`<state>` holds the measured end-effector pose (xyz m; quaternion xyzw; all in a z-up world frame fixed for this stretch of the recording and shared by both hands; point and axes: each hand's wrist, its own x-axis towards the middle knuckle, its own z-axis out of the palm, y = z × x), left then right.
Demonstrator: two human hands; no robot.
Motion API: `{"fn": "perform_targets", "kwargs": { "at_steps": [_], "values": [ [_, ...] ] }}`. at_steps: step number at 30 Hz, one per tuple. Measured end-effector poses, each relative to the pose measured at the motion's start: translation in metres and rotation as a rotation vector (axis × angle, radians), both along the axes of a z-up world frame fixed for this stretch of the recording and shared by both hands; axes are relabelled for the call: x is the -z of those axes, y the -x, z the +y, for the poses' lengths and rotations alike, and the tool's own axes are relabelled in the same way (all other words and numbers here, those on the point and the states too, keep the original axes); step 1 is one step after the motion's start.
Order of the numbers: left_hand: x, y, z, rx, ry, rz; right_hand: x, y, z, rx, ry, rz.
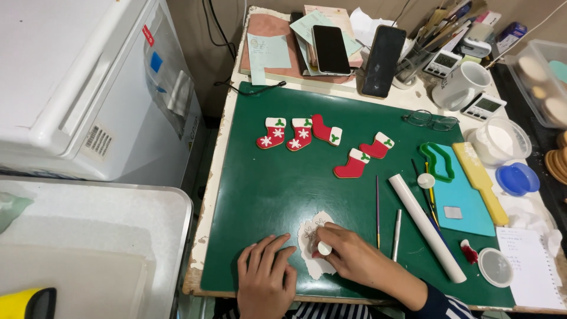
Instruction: Rolling out white fondant and using a small plunger cutter to create decorative shapes for cookies.
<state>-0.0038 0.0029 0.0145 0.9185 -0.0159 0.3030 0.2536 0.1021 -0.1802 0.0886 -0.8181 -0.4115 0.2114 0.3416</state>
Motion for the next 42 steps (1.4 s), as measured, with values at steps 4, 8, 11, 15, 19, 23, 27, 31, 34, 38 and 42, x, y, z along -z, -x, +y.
{"fn": "perform_targets", "kwargs": {
  "at_steps": [4,8,11,15,19,23,27,31,34,38,42],
  "values": [
    [0.000,-0.001,-0.001,-0.014,-0.009,-0.015,-0.003,-0.003,-0.004,0.046,0.012,0.028],
    [0.003,0.001,0.000,-0.010,0.005,0.004,-0.004,-0.004,-0.010,0.293,0.064,0.158],
    [0.003,-0.001,0.000,-0.001,-0.002,-0.011,0.003,-0.006,-0.020,0.442,-0.024,0.332],
    [0.003,-0.001,-0.001,-0.012,-0.010,-0.034,0.023,-0.010,-0.035,0.507,-0.298,0.567],
    [0.004,-0.001,0.000,-0.003,-0.002,-0.022,0.011,-0.001,-0.036,0.487,-0.206,0.479],
    [0.003,-0.001,0.000,0.001,-0.002,-0.007,-0.004,0.008,-0.029,0.275,0.122,0.173],
    [0.002,0.000,0.000,0.004,-0.003,-0.021,-0.003,0.012,-0.033,0.182,0.199,0.089],
    [0.003,0.000,0.000,0.005,0.008,-0.017,-0.004,0.013,-0.032,0.163,0.181,0.087],
    [0.004,0.000,0.000,0.006,0.009,-0.012,-0.001,0.013,-0.032,0.168,0.191,0.090],
    [0.003,0.000,0.000,0.007,0.013,0.002,-0.001,0.014,-0.029,0.195,0.121,0.091],
    [0.002,-0.001,-0.002,-0.010,0.004,-0.004,-0.001,0.010,-0.028,0.206,0.142,0.162]
  ]
}}
